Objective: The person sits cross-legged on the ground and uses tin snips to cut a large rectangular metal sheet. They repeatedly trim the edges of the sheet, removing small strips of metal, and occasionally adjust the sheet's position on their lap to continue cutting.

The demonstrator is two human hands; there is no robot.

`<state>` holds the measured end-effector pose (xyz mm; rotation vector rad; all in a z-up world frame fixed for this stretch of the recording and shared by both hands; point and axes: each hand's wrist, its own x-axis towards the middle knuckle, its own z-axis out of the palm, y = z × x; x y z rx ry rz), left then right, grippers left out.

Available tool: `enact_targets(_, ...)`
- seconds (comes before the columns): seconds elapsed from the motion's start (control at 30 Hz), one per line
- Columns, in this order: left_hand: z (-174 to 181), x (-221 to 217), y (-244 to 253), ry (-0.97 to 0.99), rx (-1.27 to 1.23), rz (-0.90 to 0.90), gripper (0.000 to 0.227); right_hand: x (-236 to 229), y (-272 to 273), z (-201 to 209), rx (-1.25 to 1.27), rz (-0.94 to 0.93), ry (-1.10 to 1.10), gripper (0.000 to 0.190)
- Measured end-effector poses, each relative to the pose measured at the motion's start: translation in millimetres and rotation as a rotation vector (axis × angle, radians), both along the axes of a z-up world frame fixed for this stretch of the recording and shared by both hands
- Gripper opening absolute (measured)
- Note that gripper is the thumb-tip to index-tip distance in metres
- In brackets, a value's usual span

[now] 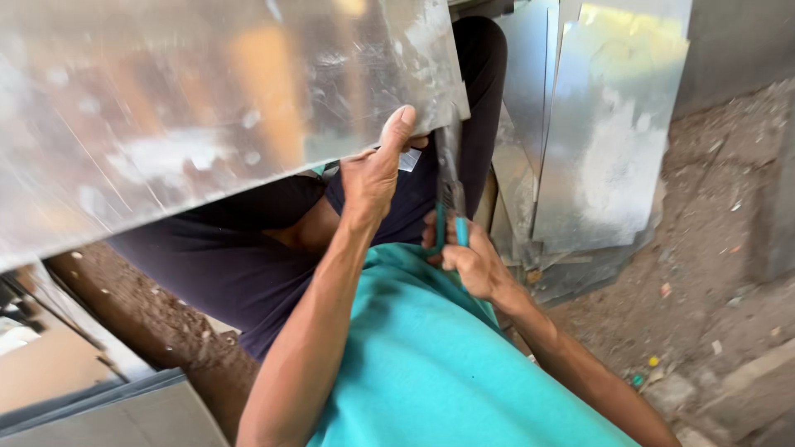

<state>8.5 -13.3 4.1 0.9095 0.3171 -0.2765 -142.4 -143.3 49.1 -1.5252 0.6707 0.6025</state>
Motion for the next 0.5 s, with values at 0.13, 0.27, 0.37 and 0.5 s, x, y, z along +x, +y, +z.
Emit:
enact_targets(0.13,-2,-3,-14,0.020,0.087,-0.082,0.034,16,9,4,0.010,-0.025,-0.048,0.060)
enact_targets(0.27,-9,-7,-6,0.007,0.104,-0.095,0.038,25,15,16,0.000,-0.012,-0.035,0.062)
enact_targets(0.37,-7,-5,-7,0.021,0.131,-0.123,0.039,25,12,19,-0.010,-0.007,-0.024,0.060)
enact_targets(0.5,2,-2,-6,0.033,0.151,-0.135,0.039,24,11,13,-0.032,-0.020,-0.039,0.053)
